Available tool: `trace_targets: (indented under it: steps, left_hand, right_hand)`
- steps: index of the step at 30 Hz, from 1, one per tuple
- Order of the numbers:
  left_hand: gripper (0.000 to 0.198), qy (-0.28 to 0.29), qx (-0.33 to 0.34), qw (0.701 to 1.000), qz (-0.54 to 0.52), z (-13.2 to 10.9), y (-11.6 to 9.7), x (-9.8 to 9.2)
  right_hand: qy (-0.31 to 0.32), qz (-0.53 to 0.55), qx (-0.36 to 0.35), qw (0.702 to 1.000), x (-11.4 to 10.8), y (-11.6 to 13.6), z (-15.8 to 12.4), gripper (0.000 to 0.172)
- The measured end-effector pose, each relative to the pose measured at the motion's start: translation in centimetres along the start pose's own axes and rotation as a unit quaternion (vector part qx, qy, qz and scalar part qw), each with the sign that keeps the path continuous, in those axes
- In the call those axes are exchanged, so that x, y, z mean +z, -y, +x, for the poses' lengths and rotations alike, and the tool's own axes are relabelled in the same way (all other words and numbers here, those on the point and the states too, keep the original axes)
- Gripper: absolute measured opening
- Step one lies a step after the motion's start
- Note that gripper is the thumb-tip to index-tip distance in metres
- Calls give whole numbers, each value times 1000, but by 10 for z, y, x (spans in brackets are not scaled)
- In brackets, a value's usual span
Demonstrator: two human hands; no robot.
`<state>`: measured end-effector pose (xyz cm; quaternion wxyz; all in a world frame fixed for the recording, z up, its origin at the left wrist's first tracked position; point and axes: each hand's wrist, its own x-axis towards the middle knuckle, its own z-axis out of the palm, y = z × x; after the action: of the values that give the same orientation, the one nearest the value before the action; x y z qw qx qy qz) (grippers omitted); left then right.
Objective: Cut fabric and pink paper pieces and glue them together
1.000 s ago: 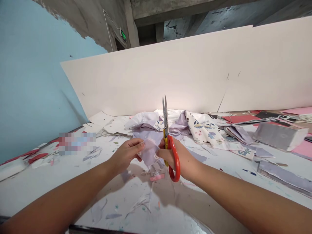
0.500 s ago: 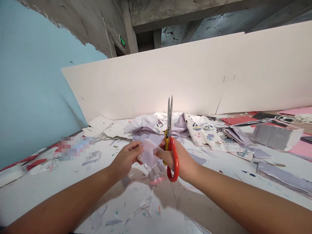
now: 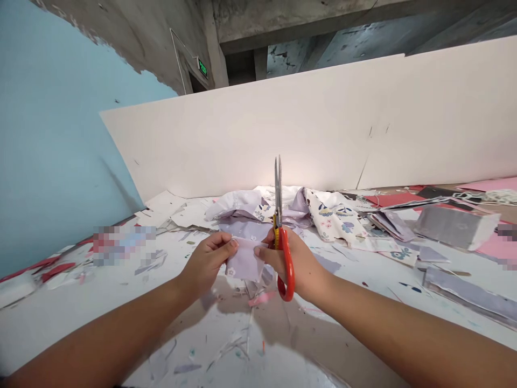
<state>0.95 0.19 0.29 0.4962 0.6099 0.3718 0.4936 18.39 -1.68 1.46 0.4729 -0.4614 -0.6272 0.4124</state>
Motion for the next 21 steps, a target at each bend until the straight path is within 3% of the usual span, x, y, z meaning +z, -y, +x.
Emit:
trace_targets:
  steps: [3,6,13,18,21]
  left_hand:
    - [26,-2,11,1000,20,1,0,-1]
    - [25,-4,10,999,31,0,-1,-1]
    - [28,-27,-29,998,-43,2,6,-4]
    - [21,63,-58,996,-36,3,4,-2]
    - [19,53,-48,997,-4,3,3,0]
  right_hand:
    - [-8,52,8,999,1,-3,1,21]
    - [29,95,29,995,2,-2,1,22]
    - [18,8,27,999,2,1,0,23]
    - [0,11,46,999,-1,-2,-1,23]
    - [4,84,37,996,-2,-5,0,23]
